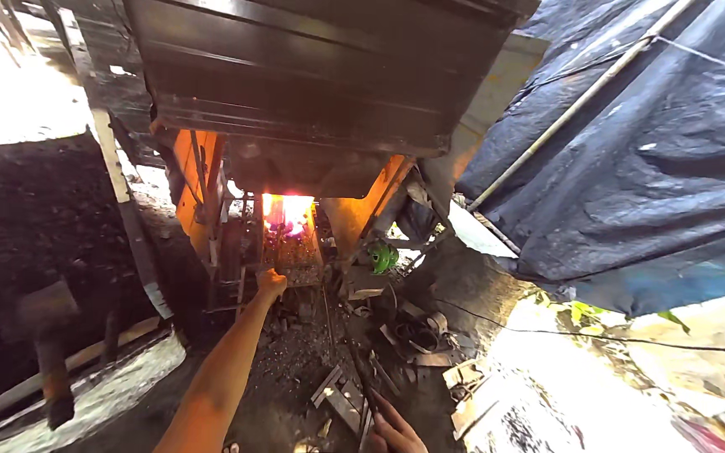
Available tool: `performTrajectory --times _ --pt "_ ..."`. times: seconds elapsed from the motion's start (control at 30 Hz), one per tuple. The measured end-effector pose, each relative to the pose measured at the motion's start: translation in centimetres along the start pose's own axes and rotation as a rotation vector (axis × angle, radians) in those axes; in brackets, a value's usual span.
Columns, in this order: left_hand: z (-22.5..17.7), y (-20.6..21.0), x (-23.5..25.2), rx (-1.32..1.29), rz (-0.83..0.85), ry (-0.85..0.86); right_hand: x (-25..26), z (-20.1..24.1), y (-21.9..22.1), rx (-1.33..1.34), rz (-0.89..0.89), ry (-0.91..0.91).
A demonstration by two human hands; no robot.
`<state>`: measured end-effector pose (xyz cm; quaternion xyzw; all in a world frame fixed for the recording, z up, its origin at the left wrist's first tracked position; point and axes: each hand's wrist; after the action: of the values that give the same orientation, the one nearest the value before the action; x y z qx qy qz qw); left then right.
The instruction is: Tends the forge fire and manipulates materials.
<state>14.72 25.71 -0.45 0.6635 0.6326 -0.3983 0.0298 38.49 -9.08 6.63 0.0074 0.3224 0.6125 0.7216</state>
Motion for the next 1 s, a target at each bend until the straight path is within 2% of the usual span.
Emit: performTrajectory --times 0.13,0.2,0.3,0.4,0.5,0.6,0.73,0.9,1.0 --pt "-0.2 0.8 -2.0 0.046 -0.028 0.006 5.1 -0.4 2.3 0.271 0.042 0.050" --pt "-0.5 0.5 -1.3 0.051 -0.011 -0.015 8.0 0.9 4.4 0.248 0.022 0.058" --pt "-0.1 0.0 0.0 -0.025 0.016 -0.020 9.2 4.2 6.5 -0.045 -0.009 0.028" --pt "1.4 -0.7 -0.6 -0.185 0.096 -0.043 8.9 6.5 6.0 -0.371 0.010 -0.075" --pt "2.2 -1.4 -2.4 -0.297 0.184 -0.091 12.0 8.0 5.5 -0.698 0.020 -0.188" --pt "1.7 -1.5 -2.7 -0.336 0.213 -0.111 15.5 8.4 6.3 -0.764 0.007 -0.147" --pt "0.4 -1.3 -1.0 -0.330 0.222 -0.121 12.6 8.1 7.2 -0.683 0.044 -0.097" --pt "1.2 0.5 0.1 -0.260 0.173 -0.086 9.7 7.7 5.0 -0.843 0.089 -0.174" --pt "1.6 1.0 -0.5 -0.283 0.156 -0.092 6.5 7.3 2.9 -0.808 0.078 -0.198"
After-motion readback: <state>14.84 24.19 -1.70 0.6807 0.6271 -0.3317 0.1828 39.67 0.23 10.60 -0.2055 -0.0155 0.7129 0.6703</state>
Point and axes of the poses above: each hand's wrist, its own x-axis towards the middle knuckle, its own y-axis out of the palm, z = x × y, and after that the axes turned 7 degrees about -y, right-handed
